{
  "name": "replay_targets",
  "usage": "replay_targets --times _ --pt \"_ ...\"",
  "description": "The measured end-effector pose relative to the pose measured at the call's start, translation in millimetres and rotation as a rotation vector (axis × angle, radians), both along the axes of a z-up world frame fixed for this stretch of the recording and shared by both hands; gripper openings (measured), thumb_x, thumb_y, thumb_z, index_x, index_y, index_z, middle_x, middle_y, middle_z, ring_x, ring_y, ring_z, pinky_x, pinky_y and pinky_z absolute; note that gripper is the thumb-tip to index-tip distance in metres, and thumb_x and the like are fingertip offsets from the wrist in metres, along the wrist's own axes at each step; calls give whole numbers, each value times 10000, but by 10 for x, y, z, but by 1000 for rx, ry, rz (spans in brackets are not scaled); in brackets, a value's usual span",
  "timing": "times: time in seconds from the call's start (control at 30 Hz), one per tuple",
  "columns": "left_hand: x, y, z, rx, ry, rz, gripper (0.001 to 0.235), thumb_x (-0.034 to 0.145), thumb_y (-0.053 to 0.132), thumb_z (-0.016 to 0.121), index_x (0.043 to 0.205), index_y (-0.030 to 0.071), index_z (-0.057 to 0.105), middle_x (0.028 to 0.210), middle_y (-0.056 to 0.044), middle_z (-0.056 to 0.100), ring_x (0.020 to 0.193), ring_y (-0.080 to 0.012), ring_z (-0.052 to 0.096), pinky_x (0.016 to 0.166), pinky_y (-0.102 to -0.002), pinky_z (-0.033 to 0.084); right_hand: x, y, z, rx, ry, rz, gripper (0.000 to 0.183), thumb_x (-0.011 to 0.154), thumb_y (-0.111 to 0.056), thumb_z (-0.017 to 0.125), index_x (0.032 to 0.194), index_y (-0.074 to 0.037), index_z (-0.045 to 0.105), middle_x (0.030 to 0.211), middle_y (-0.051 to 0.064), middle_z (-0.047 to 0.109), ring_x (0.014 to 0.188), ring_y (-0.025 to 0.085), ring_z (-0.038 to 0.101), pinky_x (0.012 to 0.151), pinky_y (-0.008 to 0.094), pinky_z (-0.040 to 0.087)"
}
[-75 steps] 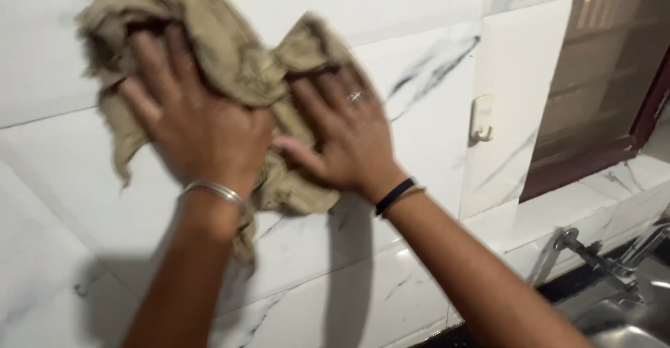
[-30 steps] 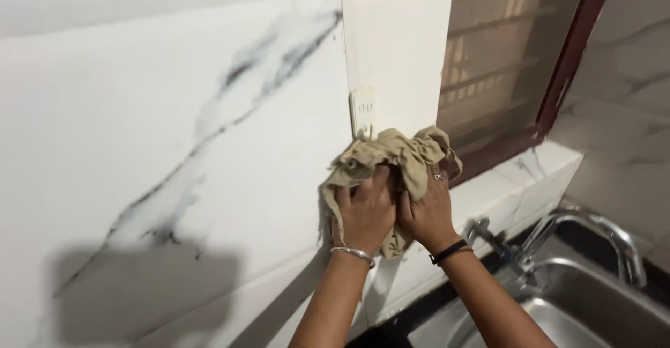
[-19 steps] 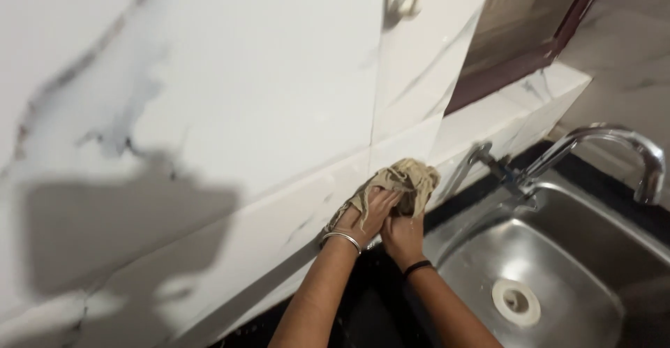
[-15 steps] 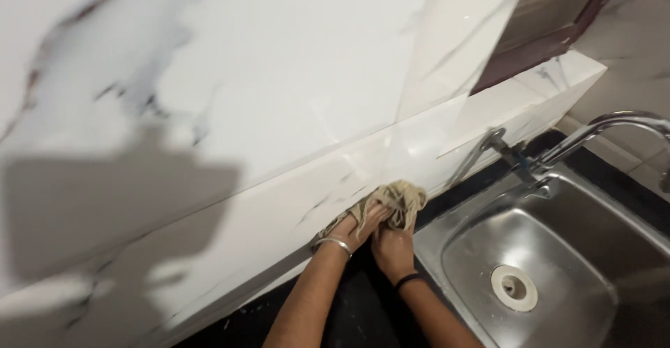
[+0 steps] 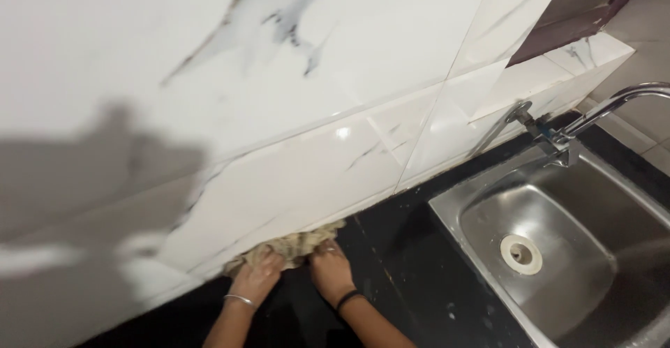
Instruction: Cleaning kitchen counters, walls, and floor using a cloth and a bucket of water.
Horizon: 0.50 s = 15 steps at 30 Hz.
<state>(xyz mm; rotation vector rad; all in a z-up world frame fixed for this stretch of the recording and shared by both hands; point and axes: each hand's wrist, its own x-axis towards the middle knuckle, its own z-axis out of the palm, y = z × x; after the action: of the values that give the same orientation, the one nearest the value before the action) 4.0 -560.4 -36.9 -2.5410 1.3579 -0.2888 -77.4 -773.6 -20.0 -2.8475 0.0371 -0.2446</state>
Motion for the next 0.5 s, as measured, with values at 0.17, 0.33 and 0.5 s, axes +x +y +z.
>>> replay_targets --times 0.17,0.33,0.5 --pt "-576 524 1003 141 192 452 250 935 161 564 1111 117 737 1220 -68 681 1206 -279 615 860 -445 598 -385 427 1178 262 64 252 181 913 -185 627 1004 -69 731 1029 171 729 1010 371 679 881 470 543" --pt "-1534 1103 2560 -225 716 763 396 902 21 540 1191 180 759 1154 -124 763 956 -287 743 877 -452 602 -963 530 2141 661 28 414 180 931 -185 633 1004 -41 714 980 164 741 893 331 728 814 419 587" --pt "-2741 1525 2798 -626 1091 189 762 752 27 647 1494 121 501 1514 -165 543 1385 -318 536 1130 -449 421 -1957 456 2840 386 478 507 246 892 -287 655 986 -95 777 949 111 771 867 287 759 812 377 595"
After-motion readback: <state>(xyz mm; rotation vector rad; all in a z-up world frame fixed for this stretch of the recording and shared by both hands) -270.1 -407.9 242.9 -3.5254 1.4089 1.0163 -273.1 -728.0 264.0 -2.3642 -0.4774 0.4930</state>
